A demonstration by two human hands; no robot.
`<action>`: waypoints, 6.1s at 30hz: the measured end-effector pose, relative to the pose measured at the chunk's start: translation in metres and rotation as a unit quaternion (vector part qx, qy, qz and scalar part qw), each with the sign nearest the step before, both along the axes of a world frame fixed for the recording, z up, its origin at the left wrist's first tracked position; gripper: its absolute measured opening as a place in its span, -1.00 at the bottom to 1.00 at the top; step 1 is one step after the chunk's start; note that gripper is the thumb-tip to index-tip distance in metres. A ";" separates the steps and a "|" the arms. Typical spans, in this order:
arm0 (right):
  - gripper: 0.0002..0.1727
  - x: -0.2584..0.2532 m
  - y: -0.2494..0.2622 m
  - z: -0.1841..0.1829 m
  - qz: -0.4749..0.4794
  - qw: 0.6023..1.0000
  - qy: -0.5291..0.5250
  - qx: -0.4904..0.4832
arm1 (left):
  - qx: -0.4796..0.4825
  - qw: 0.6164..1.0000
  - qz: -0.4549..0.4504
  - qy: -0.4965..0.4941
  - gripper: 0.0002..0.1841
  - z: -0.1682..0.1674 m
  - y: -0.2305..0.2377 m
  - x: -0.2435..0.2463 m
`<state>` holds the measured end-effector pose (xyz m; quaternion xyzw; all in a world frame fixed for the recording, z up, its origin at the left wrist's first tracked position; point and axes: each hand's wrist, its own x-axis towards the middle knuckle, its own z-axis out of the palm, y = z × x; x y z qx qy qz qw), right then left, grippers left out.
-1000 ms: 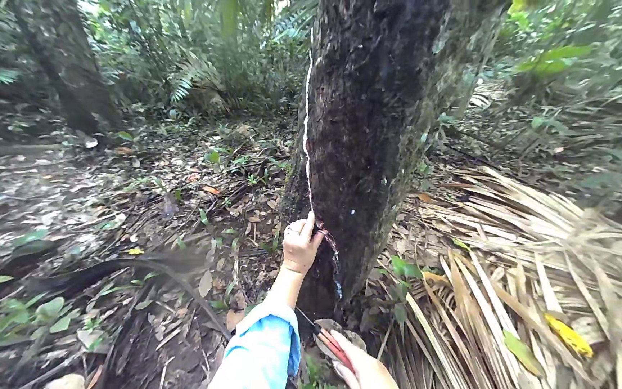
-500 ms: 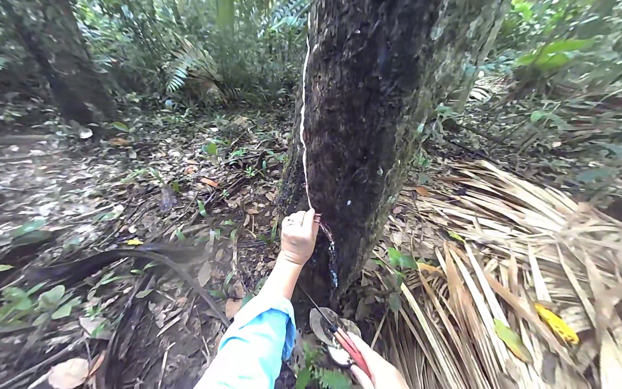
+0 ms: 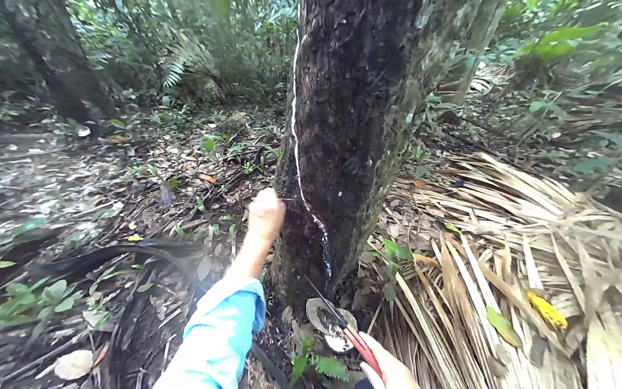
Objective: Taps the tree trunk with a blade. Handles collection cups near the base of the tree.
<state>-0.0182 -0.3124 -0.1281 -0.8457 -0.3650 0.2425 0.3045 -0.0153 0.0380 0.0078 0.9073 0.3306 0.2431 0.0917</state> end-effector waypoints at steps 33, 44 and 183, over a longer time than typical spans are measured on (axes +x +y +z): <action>-0.50 -0.005 -0.038 -0.004 -0.151 0.961 -0.066 0.224 | -0.005 0.962 -0.241 -0.127 -0.74 -0.060 -0.065 0.017; -0.52 -0.006 -0.033 -0.002 -0.144 0.965 -0.053 0.215 | 0.147 0.933 -0.273 -0.181 -0.85 -0.072 -0.051 0.022; -0.81 0.051 -0.089 -0.162 -0.326 0.918 0.045 0.222 | -0.318 0.846 -0.250 0.346 -0.62 -0.338 -0.213 0.001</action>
